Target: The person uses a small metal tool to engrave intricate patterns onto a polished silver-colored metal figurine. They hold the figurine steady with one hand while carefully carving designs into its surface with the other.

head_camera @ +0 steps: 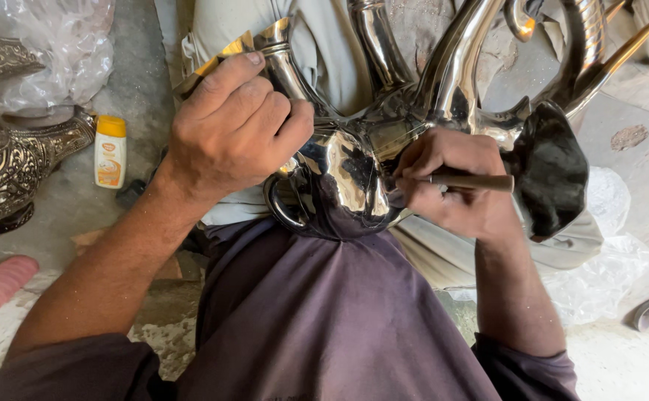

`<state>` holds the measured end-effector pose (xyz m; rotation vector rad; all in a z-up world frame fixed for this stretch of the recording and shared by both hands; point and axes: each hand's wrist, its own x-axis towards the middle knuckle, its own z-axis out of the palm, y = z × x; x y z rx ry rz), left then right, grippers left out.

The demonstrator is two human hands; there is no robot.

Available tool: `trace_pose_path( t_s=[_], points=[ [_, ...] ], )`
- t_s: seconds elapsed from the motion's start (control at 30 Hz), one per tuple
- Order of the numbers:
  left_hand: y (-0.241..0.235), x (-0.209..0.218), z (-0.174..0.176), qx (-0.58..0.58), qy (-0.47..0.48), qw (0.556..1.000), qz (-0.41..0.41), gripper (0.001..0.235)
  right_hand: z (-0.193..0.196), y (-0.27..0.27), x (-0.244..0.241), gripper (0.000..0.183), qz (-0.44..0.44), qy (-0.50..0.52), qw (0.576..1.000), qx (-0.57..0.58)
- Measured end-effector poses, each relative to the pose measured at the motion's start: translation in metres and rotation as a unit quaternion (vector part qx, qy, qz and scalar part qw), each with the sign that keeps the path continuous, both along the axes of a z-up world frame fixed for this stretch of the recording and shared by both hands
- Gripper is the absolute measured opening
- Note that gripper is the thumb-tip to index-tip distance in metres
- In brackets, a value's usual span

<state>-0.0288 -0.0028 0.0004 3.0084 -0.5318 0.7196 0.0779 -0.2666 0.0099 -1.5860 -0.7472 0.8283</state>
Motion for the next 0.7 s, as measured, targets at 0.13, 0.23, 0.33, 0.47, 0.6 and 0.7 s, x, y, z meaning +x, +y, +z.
trace_pose_path(
  t_s=[0.13,0.23,0.33,0.47,0.6,0.7],
  points=[
    [0.000,0.003,0.002,0.013,0.002,1.000,-0.005,0.016,0.000,-0.011,-0.012,0.015,-0.037,-0.059,0.997,-0.024],
    [0.000,0.006,0.004,0.019,0.001,1.000,-0.009,0.015,0.002,-0.016,-0.014,0.014,-0.034,-0.061,0.997,-0.027],
    [0.000,0.004,0.006,0.019,0.013,1.000,-0.009,0.014,-0.001,-0.019,-0.014,0.013,-0.025,-0.072,0.997,-0.032],
    [0.001,0.002,0.006,0.023,0.024,0.999,-0.017,0.013,-0.005,-0.023,-0.011,0.015,-0.001,-0.089,0.995,-0.035],
    [0.000,0.004,0.002,0.029,0.020,0.999,-0.016,0.015,-0.007,-0.027,-0.009,0.015,0.016,-0.071,0.997,-0.033],
    [0.001,0.003,-0.001,0.035,0.023,0.999,-0.017,0.017,-0.006,-0.027,-0.009,0.013,0.020,-0.068,0.996,-0.048]
  ],
)
